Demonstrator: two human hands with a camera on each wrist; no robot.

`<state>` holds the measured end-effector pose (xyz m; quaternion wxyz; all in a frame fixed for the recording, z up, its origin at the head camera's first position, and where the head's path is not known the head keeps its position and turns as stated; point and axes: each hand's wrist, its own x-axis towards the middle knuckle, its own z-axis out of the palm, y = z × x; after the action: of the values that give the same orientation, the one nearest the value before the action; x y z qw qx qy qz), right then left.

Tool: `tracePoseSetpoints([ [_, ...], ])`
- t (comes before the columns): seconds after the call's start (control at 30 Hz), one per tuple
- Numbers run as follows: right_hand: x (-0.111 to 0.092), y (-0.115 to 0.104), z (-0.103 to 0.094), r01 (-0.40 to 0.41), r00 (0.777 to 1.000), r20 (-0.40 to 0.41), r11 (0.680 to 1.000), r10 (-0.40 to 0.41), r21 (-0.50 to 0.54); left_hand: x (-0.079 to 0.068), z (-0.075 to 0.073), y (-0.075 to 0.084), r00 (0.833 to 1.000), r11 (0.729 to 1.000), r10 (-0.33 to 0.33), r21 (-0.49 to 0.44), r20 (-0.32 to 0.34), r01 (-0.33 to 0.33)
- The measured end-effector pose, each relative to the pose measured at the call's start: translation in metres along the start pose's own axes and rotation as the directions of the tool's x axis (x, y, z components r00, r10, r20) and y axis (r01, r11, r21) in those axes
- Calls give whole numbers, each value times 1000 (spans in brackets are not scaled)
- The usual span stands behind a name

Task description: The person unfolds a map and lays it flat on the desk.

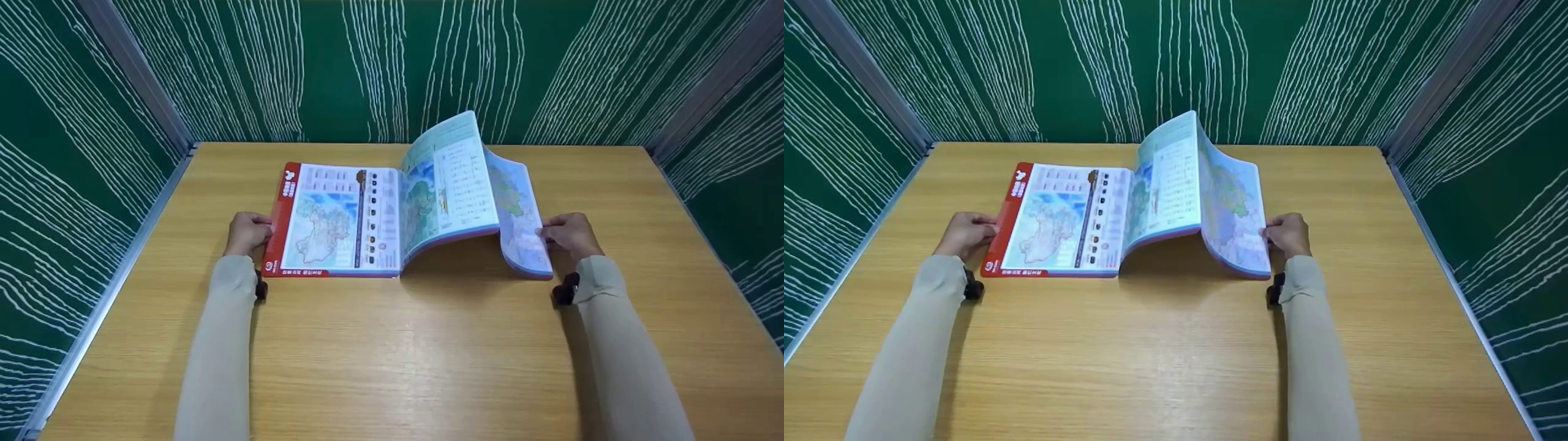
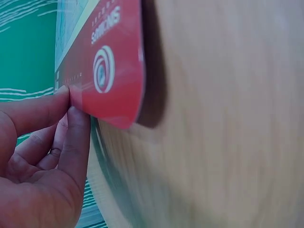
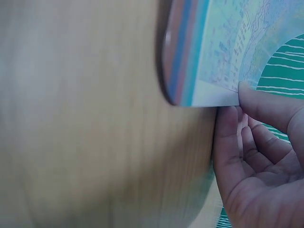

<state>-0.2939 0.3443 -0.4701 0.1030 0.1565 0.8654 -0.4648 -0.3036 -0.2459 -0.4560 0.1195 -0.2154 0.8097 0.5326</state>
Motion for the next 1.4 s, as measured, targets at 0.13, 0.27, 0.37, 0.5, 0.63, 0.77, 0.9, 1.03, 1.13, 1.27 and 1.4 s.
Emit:
tracePoseSetpoints([
  [0.13, 2, 2, -3, -21, 1000, -2, 1000, 21, -5, -1, -3, 1, 1000, 999, -30, -16, -8, 30],
  [0.27, 2, 3, -7, -44, 999, -5, 999, 43, -12, -2, -5, 1, 999, 998, -44, -40, -21, 44],
  [0.37, 1, 4, -9, -22, 1000, -1, 1000, 21, -12, -2, -7, 0, 999, 1000, -24, -11, -45, 24],
  [0.5, -1, 6, -13, 16, 1000, -2, 1000, -16, -23, -1, -10, -2, 998, 999, 20, 43, -67, -17],
  [0.63, -1, 9, -17, 8, 1000, -17, 999, -9, -41, 2, -13, -5, 998, 1000, 0, 17, -60, 1],
  [0.77, 1, 12, -21, -28, 999, -22, 999, 27, -37, 3, -16, -6, 997, 1000, -28, 5, -65, 28],
  [0.9, 3, 16, -25, -60, 998, -26, 998, 60, -36, 3, -18, -7, 997, 999, -47, 1, -66, 48],
  [1.03, 3, 20, -29, -68, 997, -33, 995, 66, -71, 3, -19, -8, 996, 998, -57, 6, -65, 57],
  [1.13, 2, 22, -31, -77, 997, -36, 994, 75, -80, 4, -21, -10, 995, 998, -65, 5, -70, 66],
  [1.27, 1, 26, -35, -88, 995, -47, 994, 85, -69, 4, -23, -12, 994, 997, -70, 11, -81, 71],
  [1.4, -2, 31, -40, -47, 998, -53, 997, 44, -62, 5, -24, -13, 993, 998, -53, 34, -107, 57],
])
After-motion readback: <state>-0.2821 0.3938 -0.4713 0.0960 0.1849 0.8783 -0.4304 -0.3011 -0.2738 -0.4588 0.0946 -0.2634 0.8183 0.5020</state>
